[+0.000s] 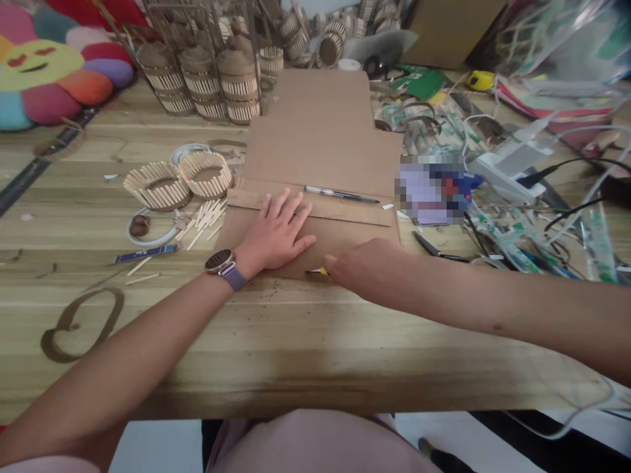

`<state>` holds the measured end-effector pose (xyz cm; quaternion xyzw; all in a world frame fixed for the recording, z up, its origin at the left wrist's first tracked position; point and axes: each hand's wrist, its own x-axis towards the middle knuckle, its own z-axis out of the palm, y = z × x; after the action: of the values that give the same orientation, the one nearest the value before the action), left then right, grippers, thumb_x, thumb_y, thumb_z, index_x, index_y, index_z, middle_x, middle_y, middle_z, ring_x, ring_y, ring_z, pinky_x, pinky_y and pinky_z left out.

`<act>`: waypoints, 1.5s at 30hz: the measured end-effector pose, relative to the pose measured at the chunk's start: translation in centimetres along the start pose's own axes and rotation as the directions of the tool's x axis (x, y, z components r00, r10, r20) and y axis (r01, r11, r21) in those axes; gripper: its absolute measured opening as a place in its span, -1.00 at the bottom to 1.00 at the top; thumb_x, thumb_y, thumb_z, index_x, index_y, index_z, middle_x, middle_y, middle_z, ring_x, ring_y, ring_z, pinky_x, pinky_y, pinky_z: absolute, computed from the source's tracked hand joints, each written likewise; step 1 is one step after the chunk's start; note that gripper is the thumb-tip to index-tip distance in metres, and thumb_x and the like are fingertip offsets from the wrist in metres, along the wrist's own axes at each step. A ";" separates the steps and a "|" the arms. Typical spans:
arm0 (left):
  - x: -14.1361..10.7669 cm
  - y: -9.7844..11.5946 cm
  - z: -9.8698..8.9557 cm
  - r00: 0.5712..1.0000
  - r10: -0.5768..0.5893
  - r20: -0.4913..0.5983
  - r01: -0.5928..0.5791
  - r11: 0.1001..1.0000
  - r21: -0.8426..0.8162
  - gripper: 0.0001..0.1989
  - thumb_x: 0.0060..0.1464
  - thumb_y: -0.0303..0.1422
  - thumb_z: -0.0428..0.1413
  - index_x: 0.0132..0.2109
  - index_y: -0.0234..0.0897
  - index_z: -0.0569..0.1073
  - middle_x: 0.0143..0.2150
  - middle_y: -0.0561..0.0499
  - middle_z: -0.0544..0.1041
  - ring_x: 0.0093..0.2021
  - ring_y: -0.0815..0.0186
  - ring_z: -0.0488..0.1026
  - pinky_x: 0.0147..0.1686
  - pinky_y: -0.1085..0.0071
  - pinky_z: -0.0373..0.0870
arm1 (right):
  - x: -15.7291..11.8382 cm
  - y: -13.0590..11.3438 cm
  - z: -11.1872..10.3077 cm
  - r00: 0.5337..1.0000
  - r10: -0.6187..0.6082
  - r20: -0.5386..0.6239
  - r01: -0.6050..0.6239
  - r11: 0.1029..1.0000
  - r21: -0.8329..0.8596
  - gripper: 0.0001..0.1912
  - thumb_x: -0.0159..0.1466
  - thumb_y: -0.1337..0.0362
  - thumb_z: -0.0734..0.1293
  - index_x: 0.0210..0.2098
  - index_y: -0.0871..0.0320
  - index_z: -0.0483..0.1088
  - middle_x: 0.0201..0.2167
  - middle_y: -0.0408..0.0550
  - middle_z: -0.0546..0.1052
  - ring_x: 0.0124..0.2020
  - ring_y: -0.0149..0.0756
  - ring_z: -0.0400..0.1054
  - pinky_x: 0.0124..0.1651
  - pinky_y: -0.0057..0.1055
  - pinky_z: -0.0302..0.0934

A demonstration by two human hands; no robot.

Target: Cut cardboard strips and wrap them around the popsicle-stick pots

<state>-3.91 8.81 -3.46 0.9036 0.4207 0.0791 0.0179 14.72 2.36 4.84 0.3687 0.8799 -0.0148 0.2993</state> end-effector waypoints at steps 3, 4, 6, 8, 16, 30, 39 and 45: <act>0.0 0.0 0.0 1.000 0.000 0.003 0.000 1.000 -0.001 -0.30 0.33 -0.01 -0.13 0.41 -0.41 0.14 0.47 -0.30 0.04 0.47 -0.17 -0.13 0.37 -0.20 -0.20 | 0.1 0.2 0.4 0.999 -0.015 -0.032 0.015 1.000 -0.004 -0.70 0.28 0.53 0.24 -0.04 0.20 0.43 -0.50 -0.06 0.58 -0.48 -0.22 0.50 -0.59 -0.36 -0.13; 0.0 0.0 0.0 1.000 0.000 0.003 0.000 1.000 -0.001 -0.30 0.33 -0.01 -0.13 0.41 -0.41 0.13 0.47 -0.30 0.04 0.47 -0.17 -0.13 0.37 -0.20 -0.20 | 0.1 0.3 0.5 0.999 -0.018 -0.045 0.018 1.000 -0.003 -0.70 0.28 0.53 0.24 -0.05 0.20 0.44 -0.51 -0.07 0.57 -0.50 -0.22 0.50 -0.59 -0.36 -0.14; 0.0 0.0 0.0 1.000 0.001 0.004 -0.001 1.000 0.000 -0.30 0.33 0.00 -0.14 0.41 -0.41 0.13 0.47 -0.29 0.04 0.47 -0.17 -0.13 0.37 -0.20 -0.20 | 0.1 0.4 0.8 0.998 -0.020 -0.057 0.020 1.000 0.000 -0.72 0.29 0.52 0.24 -0.06 0.19 0.44 -0.53 -0.08 0.57 -0.51 -0.23 0.49 -0.59 -0.36 -0.15; 0.0 0.0 0.0 1.000 -0.001 0.006 0.001 1.000 -0.002 -0.30 0.33 0.00 -0.14 0.41 -0.40 0.12 0.47 -0.28 0.03 0.47 -0.17 -0.13 0.38 -0.20 -0.20 | 0.1 0.5 1.0 0.998 -0.018 -0.064 0.018 1.000 0.003 -0.74 0.29 0.51 0.26 -0.07 0.18 0.44 -0.52 -0.08 0.57 -0.49 -0.22 0.49 -0.58 -0.36 -0.16; 0.0 0.0 0.1 1.000 0.000 0.008 0.000 1.000 -0.005 -0.30 0.33 0.00 -0.15 0.41 -0.39 0.13 0.48 -0.27 0.03 0.47 -0.16 -0.14 0.37 -0.20 -0.19 | 0.1 0.6 1.6 0.994 -0.010 -0.106 0.010 1.000 0.000 -0.76 0.28 0.50 0.28 -0.09 0.18 0.44 -0.56 -0.08 0.56 -0.52 -0.23 0.47 -0.55 -0.38 -0.15; 0.0 0.1 -0.3 0.999 -0.009 0.031 0.009 1.000 -0.002 -0.30 0.33 -0.01 -0.14 0.42 -0.41 0.12 0.47 -0.28 0.03 0.47 -0.17 -0.14 0.38 -0.20 -0.21 | -0.6 0.9 1.8 0.999 0.022 -0.044 -0.022 1.000 0.004 -0.72 0.27 0.50 0.26 -0.06 0.18 0.44 -0.53 -0.06 0.58 -0.51 -0.23 0.48 -0.52 -0.40 -0.06; 0.0 0.1 -0.2 1.000 -0.009 0.029 0.009 1.000 0.008 -0.30 0.33 -0.01 -0.14 0.41 -0.41 0.13 0.48 -0.28 0.03 0.47 -0.17 -0.14 0.38 -0.19 -0.22 | -1.6 1.2 1.3 0.999 0.051 0.016 -0.051 0.999 0.001 -0.76 0.27 0.50 0.25 -0.11 0.18 0.43 -0.53 -0.09 0.56 -0.50 -0.25 0.50 -0.59 -0.39 -0.18; 0.0 0.0 -0.1 1.000 0.002 0.016 -0.002 1.000 0.018 -0.30 0.33 0.00 -0.16 0.41 -0.42 0.14 0.47 -0.29 0.04 0.46 -0.18 -0.12 0.37 -0.20 -0.20 | -2.1 1.5 1.7 0.998 0.052 -0.020 -0.052 0.999 0.017 -0.75 0.29 0.50 0.23 -0.09 0.19 0.43 -0.54 -0.07 0.57 -0.51 -0.23 0.48 -0.57 -0.41 -0.15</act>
<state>-3.89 8.78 -3.37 0.9047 0.4204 0.0682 0.0127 17.69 1.72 4.88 0.3940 0.8730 -0.0105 0.2873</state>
